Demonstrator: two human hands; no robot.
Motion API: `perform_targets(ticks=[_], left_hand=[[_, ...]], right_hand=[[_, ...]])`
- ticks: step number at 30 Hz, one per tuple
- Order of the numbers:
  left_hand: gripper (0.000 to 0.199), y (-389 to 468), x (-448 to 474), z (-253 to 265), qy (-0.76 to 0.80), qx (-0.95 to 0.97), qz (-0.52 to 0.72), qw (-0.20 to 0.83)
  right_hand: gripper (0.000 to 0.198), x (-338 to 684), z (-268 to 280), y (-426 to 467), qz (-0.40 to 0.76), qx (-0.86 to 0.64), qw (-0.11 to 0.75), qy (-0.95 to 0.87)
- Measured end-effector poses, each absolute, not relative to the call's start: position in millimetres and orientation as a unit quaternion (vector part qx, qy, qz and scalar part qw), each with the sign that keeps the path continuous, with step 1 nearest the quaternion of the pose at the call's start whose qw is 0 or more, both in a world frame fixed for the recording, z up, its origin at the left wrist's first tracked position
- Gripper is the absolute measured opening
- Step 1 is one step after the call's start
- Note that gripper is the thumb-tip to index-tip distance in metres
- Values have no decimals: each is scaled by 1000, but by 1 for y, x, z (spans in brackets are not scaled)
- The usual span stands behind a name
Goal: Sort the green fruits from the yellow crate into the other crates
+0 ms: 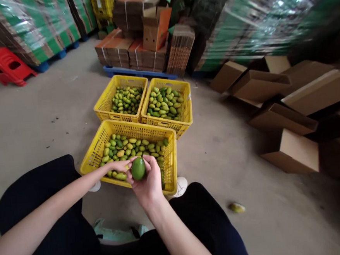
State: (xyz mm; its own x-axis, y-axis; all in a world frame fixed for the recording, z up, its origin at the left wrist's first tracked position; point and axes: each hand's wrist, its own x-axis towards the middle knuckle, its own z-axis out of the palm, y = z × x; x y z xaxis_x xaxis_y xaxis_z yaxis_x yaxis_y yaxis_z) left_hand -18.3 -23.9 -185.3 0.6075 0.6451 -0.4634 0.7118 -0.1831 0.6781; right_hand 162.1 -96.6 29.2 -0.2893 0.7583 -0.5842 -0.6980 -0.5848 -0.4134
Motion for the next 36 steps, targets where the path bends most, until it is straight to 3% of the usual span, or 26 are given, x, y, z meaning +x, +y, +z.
perform_targets(ticks=[3,6,9,12,22,29,36], left_hand=[[54,-14,-22,-135,464,745,46,476],[50,10,-22,-64,500,679,200,499],[43,29,-25,10,423,671,321,518],[42,30,-31,56,365,700,367,492],[47,0,-23,35,394,664,519,366],[38,-12,-13,41,289,620,587,432],[40,-16,-22,47,280,661,597,358]], right_hand=[[23,156,31,-85,806,-358,453,-128],[22,158,35,-58,743,-403,464,-264],[25,165,48,-31,695,-413,488,-328],[38,170,62,-18,679,-364,527,-358],[44,152,44,-21,487,-427,623,-439],[39,145,48,-32,414,-372,657,-508],[38,146,51,-43,315,-373,669,-561]])
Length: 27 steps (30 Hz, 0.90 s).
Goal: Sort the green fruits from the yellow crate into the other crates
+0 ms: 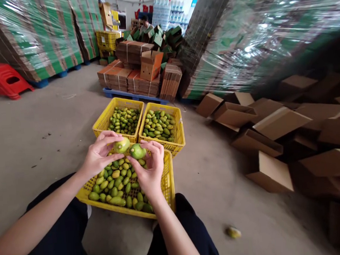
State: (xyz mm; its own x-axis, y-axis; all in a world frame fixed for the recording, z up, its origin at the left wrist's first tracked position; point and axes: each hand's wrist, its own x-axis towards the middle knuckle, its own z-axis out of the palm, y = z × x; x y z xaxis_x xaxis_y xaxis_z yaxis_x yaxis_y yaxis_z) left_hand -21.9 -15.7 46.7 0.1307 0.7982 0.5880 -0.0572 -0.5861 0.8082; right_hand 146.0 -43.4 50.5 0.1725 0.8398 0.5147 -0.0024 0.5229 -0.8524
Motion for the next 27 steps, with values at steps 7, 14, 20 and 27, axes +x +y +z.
perform_targets(ticks=[7,14,20,27], left_hand=[[37,-16,-22,45,275,692,589,314],[44,-6,-27,44,331,577,499,555],[40,2,-23,30,394,390,347,756],[29,1,-16,27,398,355,397,748]], right_hand=[[36,147,45,-42,228,-418,657,-585],[30,145,52,-44,385,-430,621,-531],[33,141,47,-36,597,-463,553,-352],[37,141,42,-23,684,-416,559,-219]])
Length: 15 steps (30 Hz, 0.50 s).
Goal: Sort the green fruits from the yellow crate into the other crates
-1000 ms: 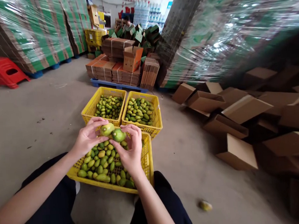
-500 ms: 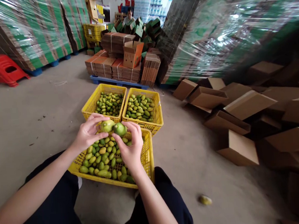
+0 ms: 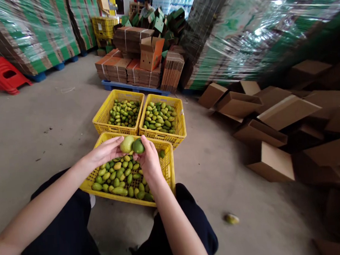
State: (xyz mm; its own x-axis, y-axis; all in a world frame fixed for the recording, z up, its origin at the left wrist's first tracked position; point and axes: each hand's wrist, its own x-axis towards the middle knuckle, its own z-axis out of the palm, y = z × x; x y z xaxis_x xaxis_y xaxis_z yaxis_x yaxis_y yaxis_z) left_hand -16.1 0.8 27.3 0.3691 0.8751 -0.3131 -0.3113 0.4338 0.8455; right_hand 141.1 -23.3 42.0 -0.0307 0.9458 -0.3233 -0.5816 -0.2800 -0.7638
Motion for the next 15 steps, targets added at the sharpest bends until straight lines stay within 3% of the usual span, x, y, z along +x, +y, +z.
perform_targets(ticks=[4,7,11,15], left_hand=[[45,2,-14,30,401,397,497,660],[43,3,-14,33,379,441,531,616],[39,2,-15,35,341,445,544,624],[28,1,-15,37,313,336,552,696]], right_hand=[[42,144,40,-25,637,-414,605,-239],[45,144,38,-28,570,-422,632,-313],[40,142,40,-31,495,-434,651,-378],[21,143,38,-27,577,-396,628,-340]])
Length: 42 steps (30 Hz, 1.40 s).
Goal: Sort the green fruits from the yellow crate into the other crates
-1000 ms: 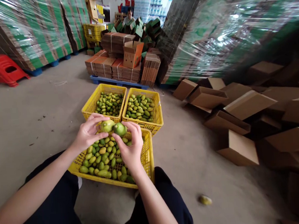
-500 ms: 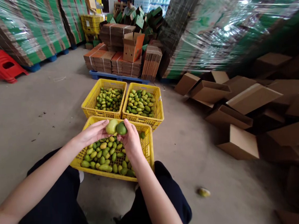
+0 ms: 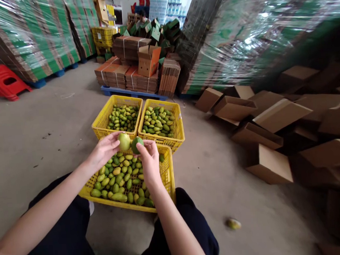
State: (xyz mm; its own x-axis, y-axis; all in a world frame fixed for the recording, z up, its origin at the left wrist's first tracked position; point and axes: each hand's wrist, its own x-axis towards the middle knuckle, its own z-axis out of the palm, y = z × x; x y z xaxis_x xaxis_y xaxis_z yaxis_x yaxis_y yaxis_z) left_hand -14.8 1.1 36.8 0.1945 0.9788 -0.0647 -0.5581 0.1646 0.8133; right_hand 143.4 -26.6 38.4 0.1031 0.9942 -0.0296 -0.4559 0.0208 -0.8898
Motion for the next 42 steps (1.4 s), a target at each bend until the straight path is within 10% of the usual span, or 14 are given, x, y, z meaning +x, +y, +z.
perform_targets(ticks=[7,42], left_hand=[[31,-9,-7,50,275,143,450,838],[24,-11,-6,40,394,198,505,742]], right_hand=[[17,144,32,-17,744,-347,537,-195],[33,136,28,-17,738,-373,543,-148]])
